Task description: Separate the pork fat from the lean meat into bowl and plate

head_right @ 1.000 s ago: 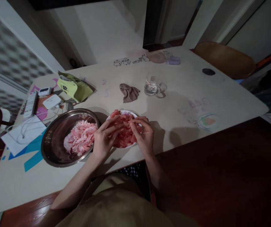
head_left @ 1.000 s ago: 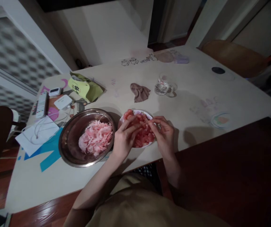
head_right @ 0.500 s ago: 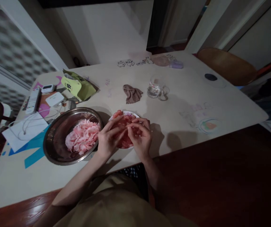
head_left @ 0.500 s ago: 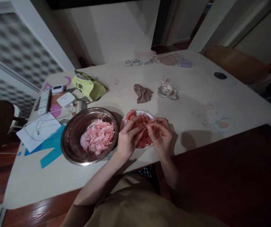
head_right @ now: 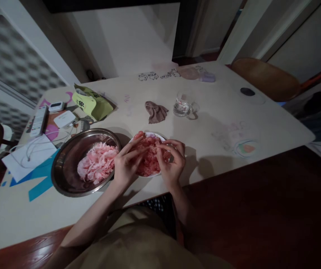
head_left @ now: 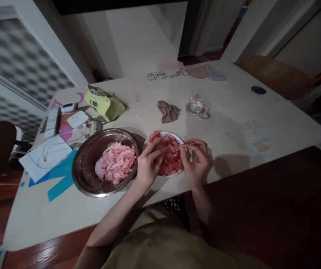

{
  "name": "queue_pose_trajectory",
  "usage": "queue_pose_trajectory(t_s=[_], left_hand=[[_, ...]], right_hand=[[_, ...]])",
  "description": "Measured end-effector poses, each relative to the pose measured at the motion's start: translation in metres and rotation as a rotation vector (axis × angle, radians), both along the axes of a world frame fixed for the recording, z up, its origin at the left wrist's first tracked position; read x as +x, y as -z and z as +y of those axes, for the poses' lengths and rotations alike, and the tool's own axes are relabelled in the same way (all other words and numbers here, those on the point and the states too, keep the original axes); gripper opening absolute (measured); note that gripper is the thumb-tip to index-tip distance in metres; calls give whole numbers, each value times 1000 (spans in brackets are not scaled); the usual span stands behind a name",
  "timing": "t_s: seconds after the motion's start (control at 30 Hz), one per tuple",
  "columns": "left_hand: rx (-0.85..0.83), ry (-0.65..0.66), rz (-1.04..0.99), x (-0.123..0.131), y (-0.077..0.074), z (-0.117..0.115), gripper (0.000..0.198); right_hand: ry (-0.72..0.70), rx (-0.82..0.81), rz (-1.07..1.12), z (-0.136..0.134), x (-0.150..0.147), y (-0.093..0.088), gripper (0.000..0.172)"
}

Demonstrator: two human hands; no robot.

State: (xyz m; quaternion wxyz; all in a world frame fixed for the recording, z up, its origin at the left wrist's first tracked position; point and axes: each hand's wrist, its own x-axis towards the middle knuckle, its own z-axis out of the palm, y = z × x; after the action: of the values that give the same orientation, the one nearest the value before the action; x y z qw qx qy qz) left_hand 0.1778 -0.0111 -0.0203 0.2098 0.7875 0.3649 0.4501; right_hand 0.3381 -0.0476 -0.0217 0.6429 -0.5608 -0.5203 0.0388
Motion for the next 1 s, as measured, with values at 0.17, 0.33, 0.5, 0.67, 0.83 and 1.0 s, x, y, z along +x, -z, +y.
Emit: queue_pose_trajectory(t_s=[0.17,0.33,0.5,0.67,0.83,1.0], left_hand=[[-23,-33,2,0,-3,0,18],[-37,-2,0,-1,-4,1,22],[-105,56,11,-4,-10,2,27],[-99,-1,-47,-6,-19,5,21],[-66,-114,-118,-15,-35,1,19],[-170,-153,-330,-39,-48,-1,21]], right_hand=[[4,7,3,1,3,1,10],[-5,-1,4,2,2,3,8],[-13,-5,6,1,2,1,7],[2,-30,-25,-1,4,-1,7],[1,-47,-100,-2,-2,-8,8],[-218,-29,-180,-1,-42,-16,11]])
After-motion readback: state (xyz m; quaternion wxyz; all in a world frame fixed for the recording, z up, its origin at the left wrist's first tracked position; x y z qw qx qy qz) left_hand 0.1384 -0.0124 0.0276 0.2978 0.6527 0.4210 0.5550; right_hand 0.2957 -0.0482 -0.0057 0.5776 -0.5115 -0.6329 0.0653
